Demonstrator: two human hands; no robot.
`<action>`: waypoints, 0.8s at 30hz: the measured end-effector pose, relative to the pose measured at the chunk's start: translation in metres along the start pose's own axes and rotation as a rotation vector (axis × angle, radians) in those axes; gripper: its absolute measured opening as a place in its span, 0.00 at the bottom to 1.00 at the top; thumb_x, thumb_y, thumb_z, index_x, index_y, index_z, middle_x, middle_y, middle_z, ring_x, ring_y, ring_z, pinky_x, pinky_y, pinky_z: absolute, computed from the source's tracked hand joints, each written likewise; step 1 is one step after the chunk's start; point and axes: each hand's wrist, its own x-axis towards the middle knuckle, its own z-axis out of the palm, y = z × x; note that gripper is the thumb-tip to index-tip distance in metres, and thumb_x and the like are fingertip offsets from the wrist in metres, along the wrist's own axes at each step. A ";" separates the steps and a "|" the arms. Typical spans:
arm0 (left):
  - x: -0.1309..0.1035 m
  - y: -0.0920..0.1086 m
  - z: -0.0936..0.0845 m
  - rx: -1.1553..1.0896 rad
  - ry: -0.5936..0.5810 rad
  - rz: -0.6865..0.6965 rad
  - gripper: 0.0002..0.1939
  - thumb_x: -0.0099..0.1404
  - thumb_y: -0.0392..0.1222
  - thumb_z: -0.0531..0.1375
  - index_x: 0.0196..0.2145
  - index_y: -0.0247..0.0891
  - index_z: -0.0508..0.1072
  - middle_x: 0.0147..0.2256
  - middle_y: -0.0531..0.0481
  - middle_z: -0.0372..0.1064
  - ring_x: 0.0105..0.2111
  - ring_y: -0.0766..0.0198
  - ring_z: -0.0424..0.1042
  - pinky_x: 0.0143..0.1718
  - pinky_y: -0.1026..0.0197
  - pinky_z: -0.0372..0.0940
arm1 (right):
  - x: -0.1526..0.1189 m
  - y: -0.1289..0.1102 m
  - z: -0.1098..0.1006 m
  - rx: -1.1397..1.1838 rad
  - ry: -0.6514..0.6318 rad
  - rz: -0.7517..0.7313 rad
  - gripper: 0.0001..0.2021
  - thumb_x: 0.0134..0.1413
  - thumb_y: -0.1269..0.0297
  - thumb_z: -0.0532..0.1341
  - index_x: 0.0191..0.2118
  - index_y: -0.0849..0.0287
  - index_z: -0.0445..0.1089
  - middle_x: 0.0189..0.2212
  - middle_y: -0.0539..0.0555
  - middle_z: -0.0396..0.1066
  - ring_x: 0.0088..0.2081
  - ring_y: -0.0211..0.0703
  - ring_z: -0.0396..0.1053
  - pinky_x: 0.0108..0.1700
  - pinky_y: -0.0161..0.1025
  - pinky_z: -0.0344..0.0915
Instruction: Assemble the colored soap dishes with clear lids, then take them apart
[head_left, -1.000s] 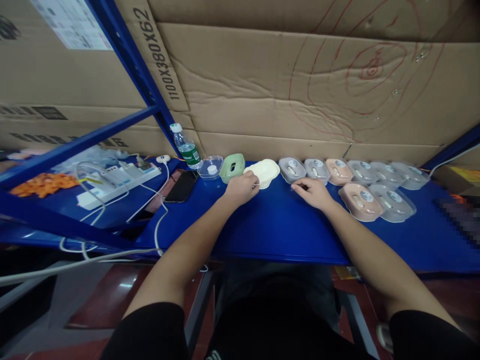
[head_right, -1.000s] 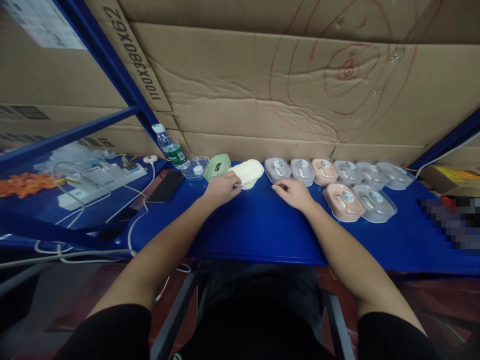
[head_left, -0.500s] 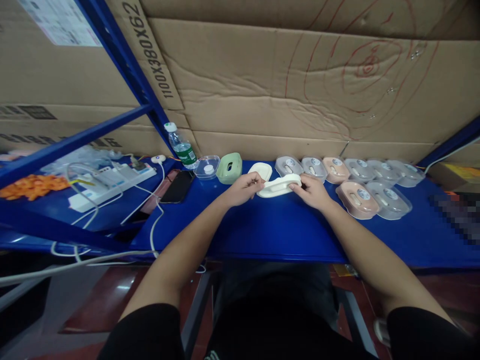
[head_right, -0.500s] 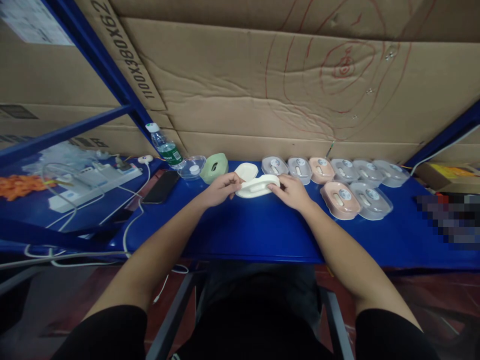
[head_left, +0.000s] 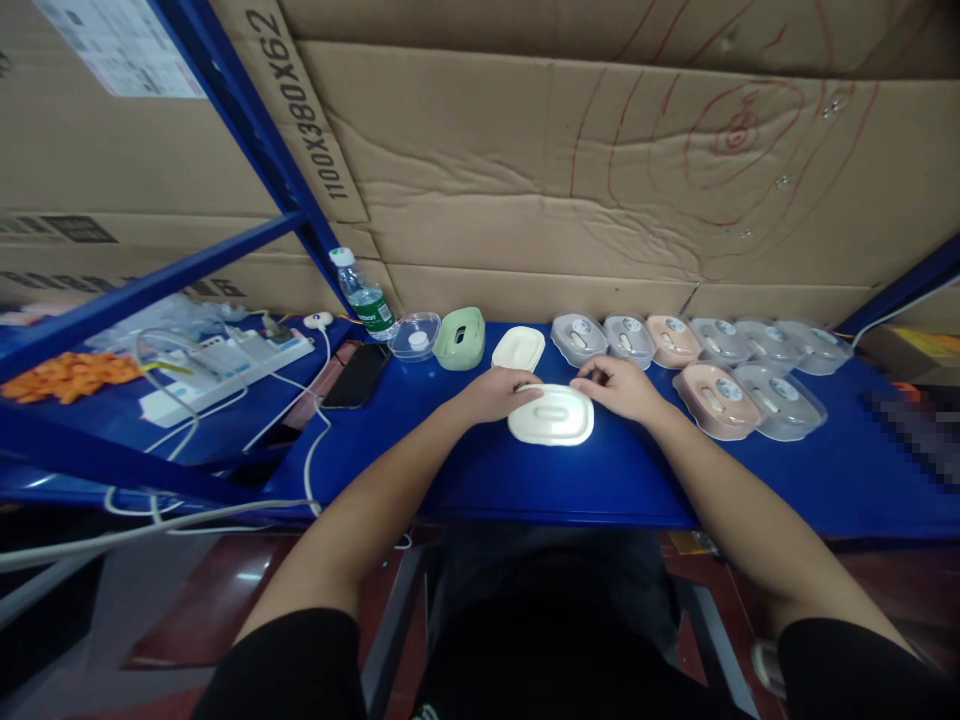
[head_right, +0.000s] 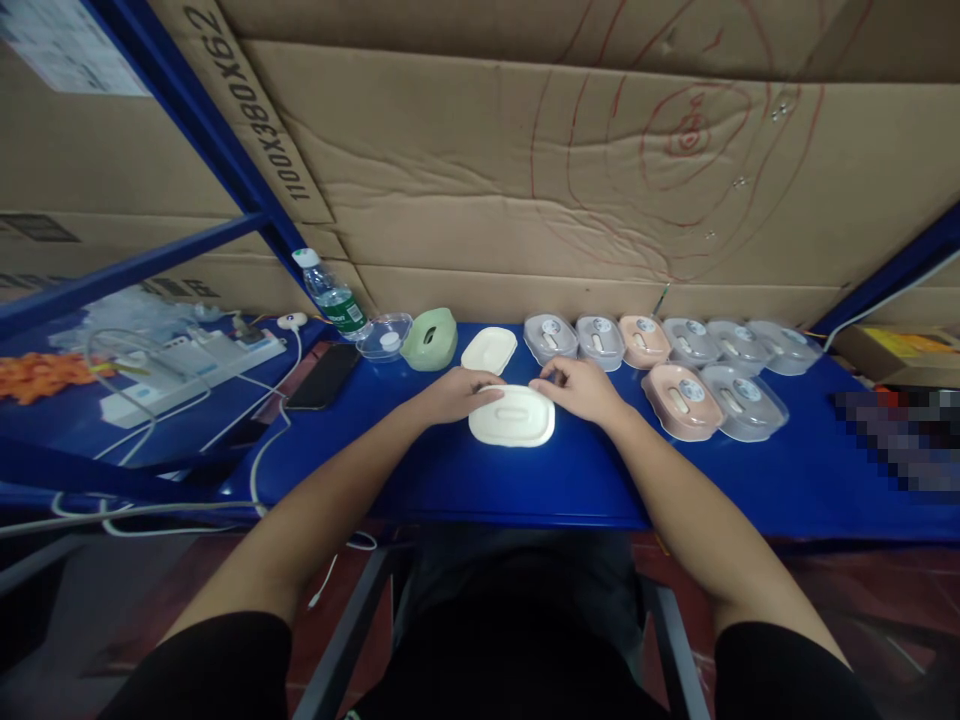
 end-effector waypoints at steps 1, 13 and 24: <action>0.000 0.001 0.001 0.095 -0.025 0.012 0.16 0.73 0.51 0.58 0.47 0.41 0.81 0.44 0.47 0.81 0.44 0.57 0.79 0.47 0.55 0.70 | 0.000 0.000 0.002 -0.018 -0.038 0.004 0.15 0.61 0.47 0.67 0.40 0.55 0.77 0.25 0.50 0.76 0.26 0.42 0.71 0.32 0.39 0.61; -0.011 -0.014 -0.041 0.517 0.477 -0.355 0.16 0.69 0.50 0.66 0.52 0.43 0.79 0.57 0.41 0.73 0.52 0.46 0.77 0.52 0.49 0.72 | 0.002 0.011 0.010 -0.115 -0.261 -0.054 0.13 0.64 0.51 0.67 0.45 0.53 0.80 0.33 0.53 0.82 0.32 0.45 0.76 0.34 0.40 0.63; -0.018 -0.024 -0.058 0.608 0.417 -0.583 0.17 0.63 0.47 0.70 0.47 0.40 0.76 0.53 0.36 0.74 0.48 0.41 0.78 0.48 0.46 0.73 | 0.003 0.008 0.007 -0.156 -0.281 -0.025 0.16 0.64 0.50 0.67 0.48 0.55 0.80 0.34 0.55 0.82 0.34 0.49 0.78 0.35 0.42 0.63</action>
